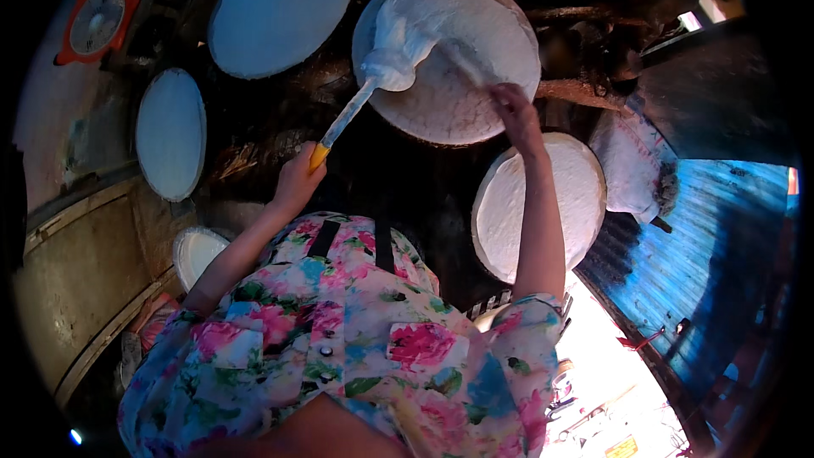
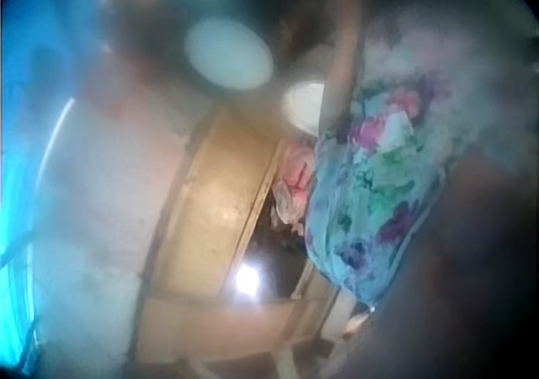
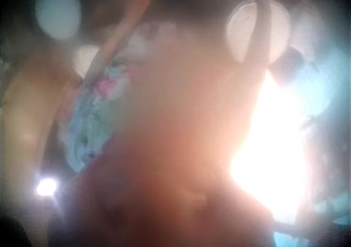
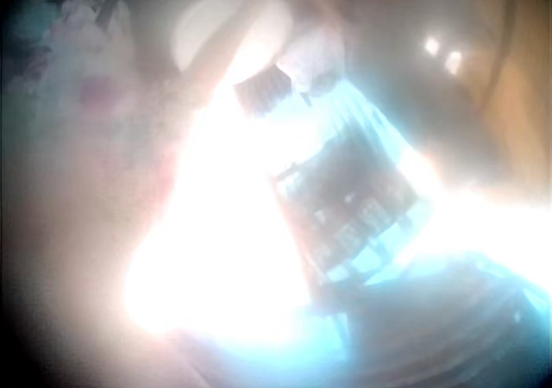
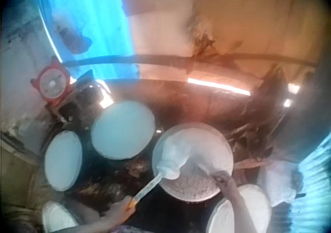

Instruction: The person ladles white batter onto multiple hot circular pans and spreads it into thin crepes using a wooden stick. They flip the crepes with a spatula and transfer the cooked ones to a stack on a nearby tray.

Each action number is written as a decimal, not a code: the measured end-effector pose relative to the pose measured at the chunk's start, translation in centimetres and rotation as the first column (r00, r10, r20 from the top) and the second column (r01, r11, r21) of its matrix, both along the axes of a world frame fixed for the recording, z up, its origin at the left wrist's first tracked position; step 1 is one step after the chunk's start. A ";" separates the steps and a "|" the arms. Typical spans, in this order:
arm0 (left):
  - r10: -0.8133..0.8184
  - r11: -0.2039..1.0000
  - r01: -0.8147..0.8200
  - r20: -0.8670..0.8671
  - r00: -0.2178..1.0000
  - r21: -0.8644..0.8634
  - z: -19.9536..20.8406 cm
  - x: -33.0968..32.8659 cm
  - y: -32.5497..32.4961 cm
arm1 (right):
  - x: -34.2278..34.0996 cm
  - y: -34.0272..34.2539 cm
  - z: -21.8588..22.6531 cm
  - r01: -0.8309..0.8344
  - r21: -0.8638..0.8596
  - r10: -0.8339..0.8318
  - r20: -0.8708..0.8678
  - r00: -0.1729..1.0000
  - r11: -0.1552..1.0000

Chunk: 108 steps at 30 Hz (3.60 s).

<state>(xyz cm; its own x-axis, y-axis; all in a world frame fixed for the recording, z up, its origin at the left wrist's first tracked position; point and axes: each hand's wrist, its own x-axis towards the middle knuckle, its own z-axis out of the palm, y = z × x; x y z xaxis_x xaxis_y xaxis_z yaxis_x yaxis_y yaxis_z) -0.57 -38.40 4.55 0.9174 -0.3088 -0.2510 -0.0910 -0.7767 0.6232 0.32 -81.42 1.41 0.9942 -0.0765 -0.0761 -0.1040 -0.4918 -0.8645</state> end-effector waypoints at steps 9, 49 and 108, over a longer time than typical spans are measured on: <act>0.050 0.998 -0.049 -0.055 0.997 0.029 -0.6 -2.1 -0.4 | 3.9 -1.2 -2.4 -0.198 0.182 0.190 0.057 0.980 0.963; -0.487 0.268 -0.770 -0.771 0.410 -0.579 7.8 -0.1 13.2 | -0.6 34.5 -5.6 0.613 0.460 -0.604 -0.189 0.774 0.642; -0.639 0.461 -0.644 -0.732 0.235 -0.610 6.0 2.6 5.2 | -16.4 21.9 -5.9 0.752 0.396 -0.756 -0.186 0.628 0.527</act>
